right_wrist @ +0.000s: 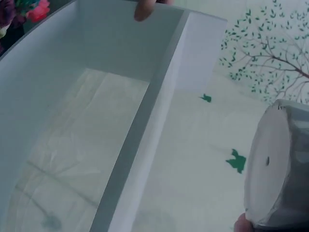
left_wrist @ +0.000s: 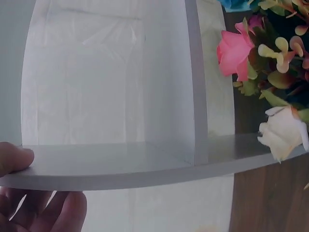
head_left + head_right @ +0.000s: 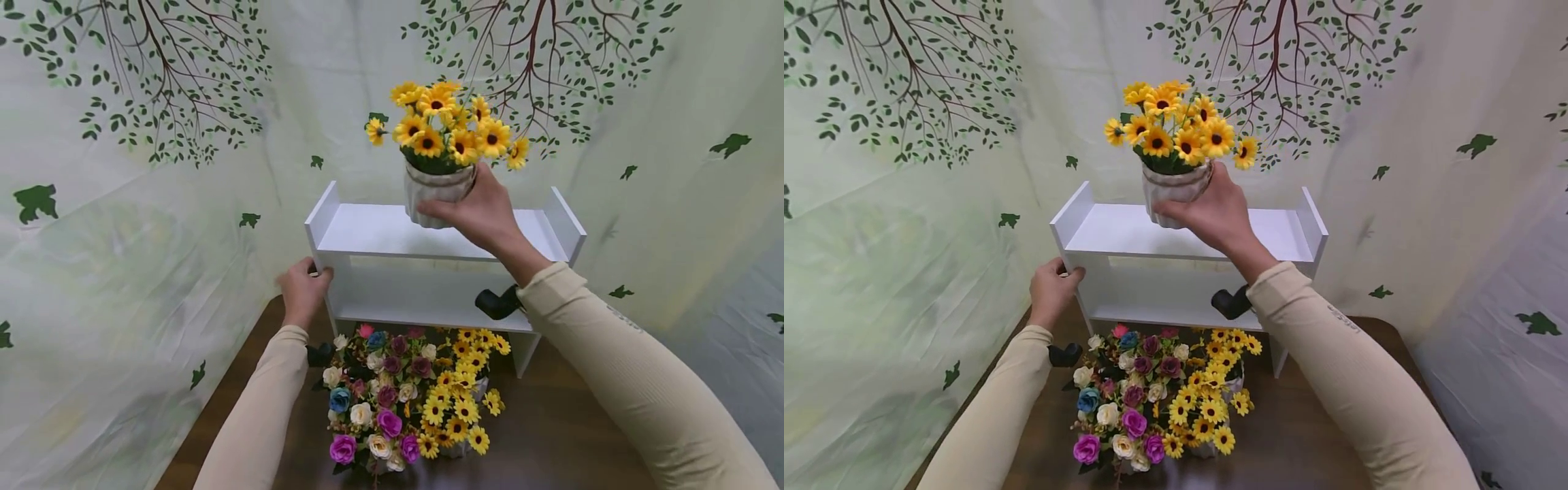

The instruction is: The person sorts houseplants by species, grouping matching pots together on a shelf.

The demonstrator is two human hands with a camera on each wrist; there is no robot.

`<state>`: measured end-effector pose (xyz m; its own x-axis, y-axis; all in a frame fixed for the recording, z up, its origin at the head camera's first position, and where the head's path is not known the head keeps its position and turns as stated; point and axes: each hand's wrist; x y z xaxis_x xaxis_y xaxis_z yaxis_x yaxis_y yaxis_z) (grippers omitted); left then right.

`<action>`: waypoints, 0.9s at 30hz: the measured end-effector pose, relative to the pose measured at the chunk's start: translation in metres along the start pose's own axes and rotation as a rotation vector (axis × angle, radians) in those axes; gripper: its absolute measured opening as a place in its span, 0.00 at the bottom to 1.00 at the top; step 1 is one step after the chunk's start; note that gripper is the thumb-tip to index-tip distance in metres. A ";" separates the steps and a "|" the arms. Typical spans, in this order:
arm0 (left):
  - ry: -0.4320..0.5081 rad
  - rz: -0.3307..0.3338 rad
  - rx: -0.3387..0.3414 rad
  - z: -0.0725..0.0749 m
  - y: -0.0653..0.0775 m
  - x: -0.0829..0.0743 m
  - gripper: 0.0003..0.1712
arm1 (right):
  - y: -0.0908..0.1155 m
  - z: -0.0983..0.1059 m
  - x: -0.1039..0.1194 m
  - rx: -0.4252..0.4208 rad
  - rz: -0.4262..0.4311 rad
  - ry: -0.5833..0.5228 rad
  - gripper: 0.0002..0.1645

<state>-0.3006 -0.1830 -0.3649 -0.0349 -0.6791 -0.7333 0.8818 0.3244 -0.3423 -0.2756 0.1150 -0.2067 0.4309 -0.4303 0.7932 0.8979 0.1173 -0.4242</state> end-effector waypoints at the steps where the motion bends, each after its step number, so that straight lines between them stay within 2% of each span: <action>1: 0.009 0.004 -0.001 -0.001 0.001 0.000 0.19 | -0.004 -0.006 0.001 0.000 -0.014 -0.012 0.52; 9: 0.046 0.064 0.033 -0.002 0.001 -0.004 0.20 | -0.024 -0.049 0.003 -0.004 -0.105 -0.146 0.49; 12: 0.048 0.070 0.036 -0.002 0.001 -0.005 0.21 | -0.027 -0.066 0.003 -0.024 -0.111 -0.180 0.49; 17: 0.025 0.064 0.040 -0.001 0.002 -0.005 0.21 | -0.027 -0.091 0.001 -0.059 -0.126 -0.171 0.50; 21: 0.006 0.052 0.024 0.000 0.004 -0.004 0.21 | -0.026 -0.104 -0.001 -0.036 -0.154 -0.124 0.54; 27: -0.004 0.048 0.010 -0.001 0.004 -0.003 0.20 | -0.027 -0.116 -0.003 0.003 -0.172 -0.119 0.57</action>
<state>-0.2976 -0.1791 -0.3651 0.0099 -0.6655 -0.7463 0.8872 0.3501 -0.3004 -0.3116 0.0095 -0.2483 0.2791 -0.3353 0.8998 0.9592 0.0537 -0.2775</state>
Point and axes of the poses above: each hand's wrist, its own y-axis away from the middle knuckle, its own z-axis out of the back of the hand, x = y × z, and after that the axes turned 4 degrees about -y, right-handed
